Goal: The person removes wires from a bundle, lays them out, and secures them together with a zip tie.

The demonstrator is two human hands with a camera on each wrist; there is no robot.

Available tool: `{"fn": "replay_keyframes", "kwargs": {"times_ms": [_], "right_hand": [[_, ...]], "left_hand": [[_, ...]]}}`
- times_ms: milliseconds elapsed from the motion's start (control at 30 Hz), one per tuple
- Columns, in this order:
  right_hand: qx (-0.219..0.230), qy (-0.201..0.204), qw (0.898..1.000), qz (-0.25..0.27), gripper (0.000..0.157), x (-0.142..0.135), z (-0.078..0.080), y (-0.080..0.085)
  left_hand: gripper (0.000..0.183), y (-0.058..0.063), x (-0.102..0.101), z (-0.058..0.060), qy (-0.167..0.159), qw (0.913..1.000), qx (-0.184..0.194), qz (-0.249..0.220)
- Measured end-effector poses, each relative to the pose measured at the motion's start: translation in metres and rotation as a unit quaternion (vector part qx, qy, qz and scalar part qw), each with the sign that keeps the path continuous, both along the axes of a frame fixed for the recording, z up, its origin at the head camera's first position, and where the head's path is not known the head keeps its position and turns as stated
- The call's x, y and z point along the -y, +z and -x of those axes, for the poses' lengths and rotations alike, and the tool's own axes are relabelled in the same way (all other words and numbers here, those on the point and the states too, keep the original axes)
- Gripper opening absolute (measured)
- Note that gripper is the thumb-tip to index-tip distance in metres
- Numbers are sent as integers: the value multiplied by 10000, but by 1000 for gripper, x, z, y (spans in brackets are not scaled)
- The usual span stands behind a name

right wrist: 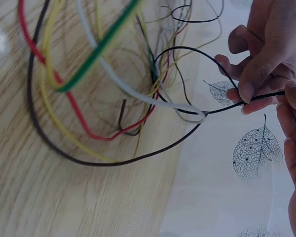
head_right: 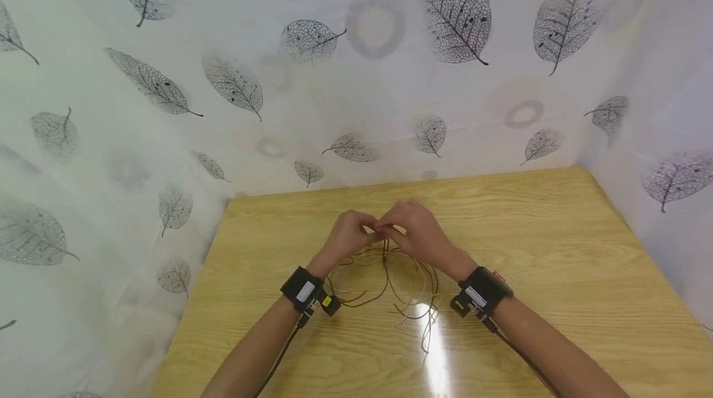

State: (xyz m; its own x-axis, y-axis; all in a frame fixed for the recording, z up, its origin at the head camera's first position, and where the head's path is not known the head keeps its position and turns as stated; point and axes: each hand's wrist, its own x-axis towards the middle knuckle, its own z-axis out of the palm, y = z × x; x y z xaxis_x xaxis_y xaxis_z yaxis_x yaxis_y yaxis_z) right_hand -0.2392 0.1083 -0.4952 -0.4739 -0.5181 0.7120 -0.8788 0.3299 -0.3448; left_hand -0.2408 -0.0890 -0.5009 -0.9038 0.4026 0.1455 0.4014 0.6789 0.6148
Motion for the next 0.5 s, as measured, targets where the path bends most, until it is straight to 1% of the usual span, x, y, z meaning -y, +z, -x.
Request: {"fn": "replay_keyframes", "kwargs": {"times_ms": [133, 300, 367, 500], "right_hand": [[-5, -55, 9998, 165, 22, 0, 1, 3], [178, -49, 9996, 230, 21, 1, -2, 2], [218, -49, 9995, 235, 20, 1, -3, 2], [327, -73, 9991, 267, 18, 2, -5, 3]], "left_hand": [[14, 2, -1, 1, 30, 9999, 68, -92], [13, 0, 0, -3, 55, 9990, 435, -36], [12, -1, 0, -3, 23, 9990, 455, -4], [9, -3, 0, -3, -42, 9993, 362, -36]]}}
